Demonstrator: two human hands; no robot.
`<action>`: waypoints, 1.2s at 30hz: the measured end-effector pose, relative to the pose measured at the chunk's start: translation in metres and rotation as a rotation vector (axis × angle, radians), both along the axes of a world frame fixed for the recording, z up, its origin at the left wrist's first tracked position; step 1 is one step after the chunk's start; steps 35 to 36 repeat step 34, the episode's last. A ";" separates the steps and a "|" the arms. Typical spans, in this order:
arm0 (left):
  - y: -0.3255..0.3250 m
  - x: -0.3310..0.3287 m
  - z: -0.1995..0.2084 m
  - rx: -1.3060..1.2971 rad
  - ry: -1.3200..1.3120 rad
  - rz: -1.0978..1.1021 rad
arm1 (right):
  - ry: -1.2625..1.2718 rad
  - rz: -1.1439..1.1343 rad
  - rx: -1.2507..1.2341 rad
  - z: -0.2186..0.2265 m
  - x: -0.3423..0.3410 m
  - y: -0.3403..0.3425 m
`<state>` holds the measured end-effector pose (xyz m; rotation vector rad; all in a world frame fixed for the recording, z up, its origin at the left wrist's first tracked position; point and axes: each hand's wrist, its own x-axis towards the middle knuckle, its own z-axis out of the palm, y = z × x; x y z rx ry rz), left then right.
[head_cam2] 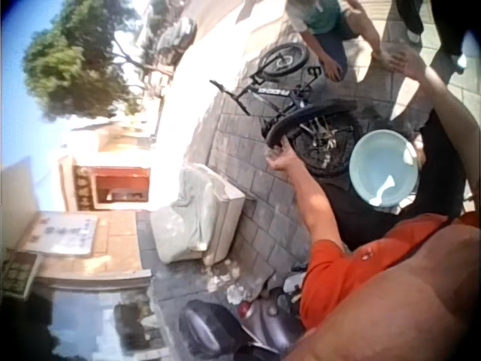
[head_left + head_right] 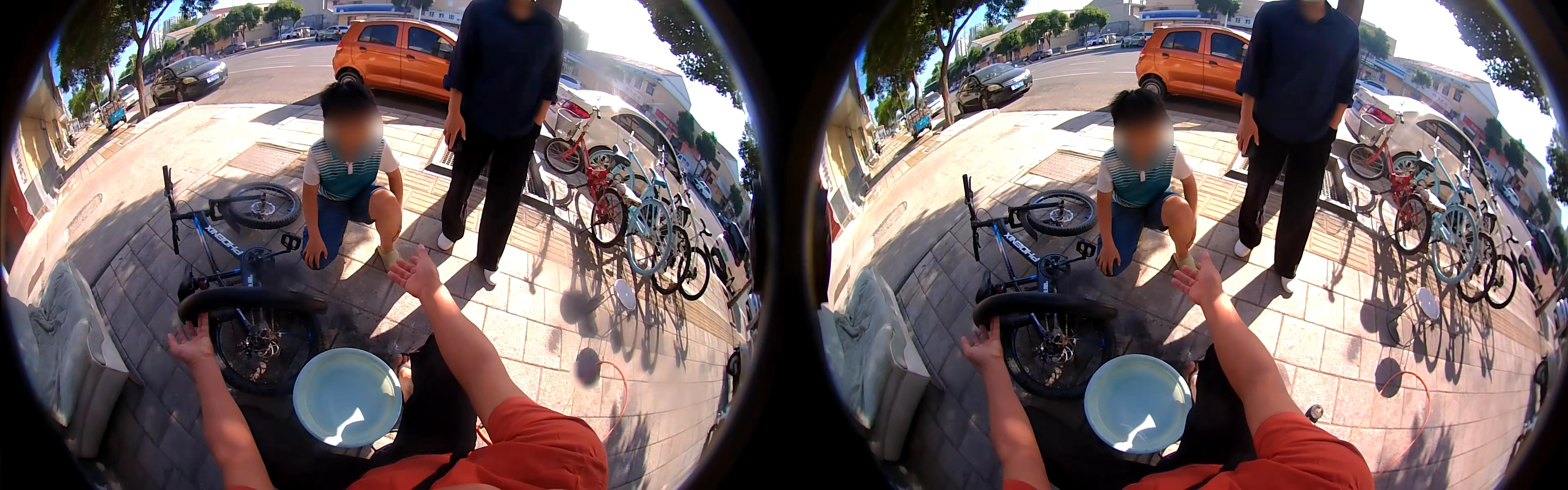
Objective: The person inflates a bicycle inner tube using a hand pump and repeatedly submerges it in a basin of water to locate air leaks. The person rotates the tube to check different sections for bubbles.
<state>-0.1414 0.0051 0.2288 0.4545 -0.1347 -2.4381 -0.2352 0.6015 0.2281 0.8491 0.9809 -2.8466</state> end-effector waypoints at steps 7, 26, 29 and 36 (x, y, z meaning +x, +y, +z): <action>0.007 -0.004 -0.004 0.040 0.007 -0.007 | -0.095 0.276 0.668 -0.019 0.025 0.059; 0.008 0.000 -0.009 -0.022 -0.132 -0.105 | -0.205 1.122 1.447 -0.028 0.050 0.039; 0.020 0.006 0.007 -0.008 -0.259 -0.136 | -0.253 1.186 1.483 -0.025 0.053 0.037; -0.002 0.001 -0.016 -0.022 -0.221 -0.213 | -0.285 1.198 1.487 -0.027 0.051 0.033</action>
